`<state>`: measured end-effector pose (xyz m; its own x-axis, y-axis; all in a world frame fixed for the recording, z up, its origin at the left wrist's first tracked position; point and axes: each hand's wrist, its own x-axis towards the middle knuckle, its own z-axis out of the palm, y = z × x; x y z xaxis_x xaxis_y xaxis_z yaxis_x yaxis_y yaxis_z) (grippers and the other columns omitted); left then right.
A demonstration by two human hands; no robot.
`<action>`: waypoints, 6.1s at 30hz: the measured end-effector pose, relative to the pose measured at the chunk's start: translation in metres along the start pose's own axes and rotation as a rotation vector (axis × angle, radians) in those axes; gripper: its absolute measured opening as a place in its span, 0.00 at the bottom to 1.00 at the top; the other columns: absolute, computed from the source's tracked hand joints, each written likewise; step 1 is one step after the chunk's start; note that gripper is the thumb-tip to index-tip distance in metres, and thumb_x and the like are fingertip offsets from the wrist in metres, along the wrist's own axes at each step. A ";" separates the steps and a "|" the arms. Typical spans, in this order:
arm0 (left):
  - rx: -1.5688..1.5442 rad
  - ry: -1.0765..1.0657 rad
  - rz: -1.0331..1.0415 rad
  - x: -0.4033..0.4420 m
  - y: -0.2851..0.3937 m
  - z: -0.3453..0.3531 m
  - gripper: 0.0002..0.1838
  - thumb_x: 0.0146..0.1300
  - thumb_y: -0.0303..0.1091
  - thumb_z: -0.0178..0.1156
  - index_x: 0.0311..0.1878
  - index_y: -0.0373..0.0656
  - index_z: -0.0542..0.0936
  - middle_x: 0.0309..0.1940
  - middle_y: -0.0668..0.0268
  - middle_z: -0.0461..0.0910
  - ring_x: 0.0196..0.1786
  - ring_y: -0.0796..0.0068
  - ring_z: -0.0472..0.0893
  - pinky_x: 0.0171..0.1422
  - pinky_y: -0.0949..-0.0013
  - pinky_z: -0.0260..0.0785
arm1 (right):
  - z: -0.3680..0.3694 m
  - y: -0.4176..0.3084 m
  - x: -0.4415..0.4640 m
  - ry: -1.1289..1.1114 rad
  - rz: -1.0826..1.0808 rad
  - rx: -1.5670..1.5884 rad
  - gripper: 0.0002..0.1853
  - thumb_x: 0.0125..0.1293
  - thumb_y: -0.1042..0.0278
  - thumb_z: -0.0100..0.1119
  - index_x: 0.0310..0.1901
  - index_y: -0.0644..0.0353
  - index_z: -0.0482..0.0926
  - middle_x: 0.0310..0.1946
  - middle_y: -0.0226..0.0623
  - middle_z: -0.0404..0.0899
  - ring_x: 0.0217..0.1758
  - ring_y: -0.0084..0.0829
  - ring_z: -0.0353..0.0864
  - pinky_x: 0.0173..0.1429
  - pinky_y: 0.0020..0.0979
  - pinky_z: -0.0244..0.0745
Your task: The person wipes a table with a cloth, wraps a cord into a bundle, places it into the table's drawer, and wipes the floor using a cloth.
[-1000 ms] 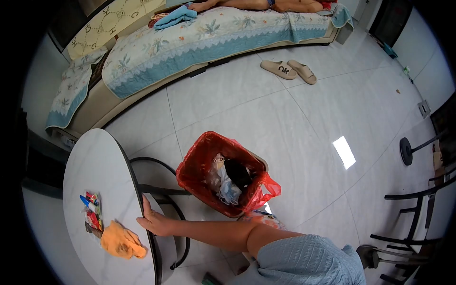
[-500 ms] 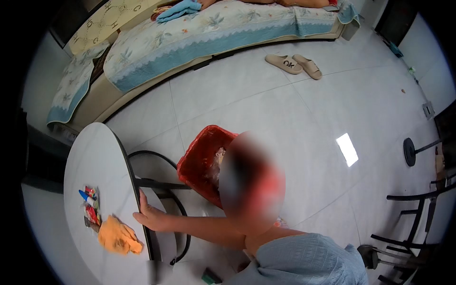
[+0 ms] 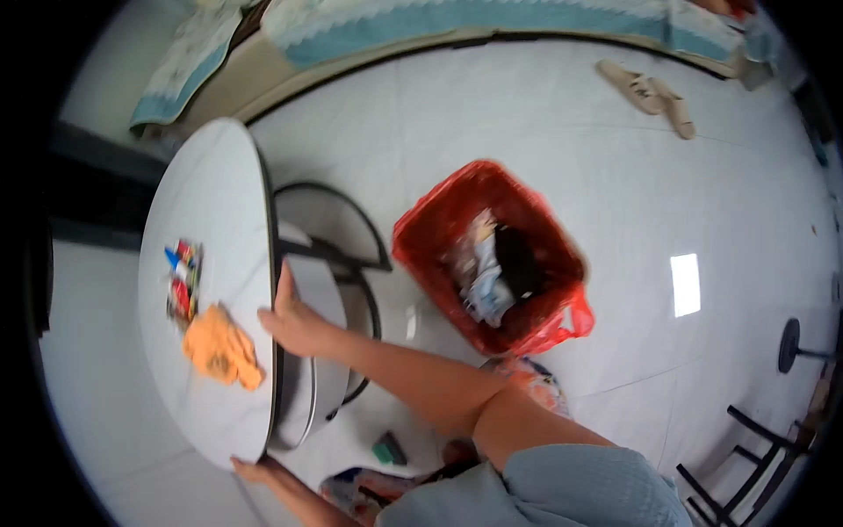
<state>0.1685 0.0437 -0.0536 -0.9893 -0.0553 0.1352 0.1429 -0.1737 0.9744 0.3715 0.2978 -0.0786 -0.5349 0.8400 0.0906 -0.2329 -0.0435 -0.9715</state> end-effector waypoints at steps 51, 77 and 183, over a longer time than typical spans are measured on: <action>0.211 -0.209 -0.682 -0.052 -0.054 -0.036 0.42 0.62 0.65 0.45 0.73 0.53 0.52 0.73 0.61 0.50 0.74 0.52 0.50 0.73 0.40 0.46 | 0.080 0.068 -0.091 0.331 0.187 -0.291 0.46 0.67 0.55 0.51 0.72 0.68 0.31 0.72 0.65 0.29 0.76 0.64 0.29 0.75 0.55 0.37; 0.313 -0.364 -0.386 -0.025 -0.087 0.011 0.33 0.64 0.58 0.50 0.66 0.47 0.64 0.64 0.60 0.65 0.65 0.57 0.66 0.62 0.50 0.65 | 0.066 0.067 0.006 0.064 0.283 -0.367 0.49 0.65 0.60 0.54 0.70 0.72 0.27 0.70 0.68 0.19 0.74 0.64 0.15 0.73 0.63 0.25; 1.196 -1.047 -0.520 -0.127 -0.232 -0.106 0.27 0.57 0.41 0.66 0.52 0.34 0.70 0.35 0.58 0.79 0.34 0.71 0.80 0.36 0.68 0.74 | -0.073 0.287 -0.097 -0.947 0.143 -1.451 0.31 0.70 0.57 0.45 0.72 0.56 0.53 0.76 0.32 0.45 0.78 0.28 0.41 0.76 0.52 0.43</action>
<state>0.2637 -0.0130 -0.3158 -0.5830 0.4854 -0.6515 0.2012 0.8632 0.4631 0.4154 0.2430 -0.3825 -0.8588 0.2687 -0.4362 0.4287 0.8431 -0.3247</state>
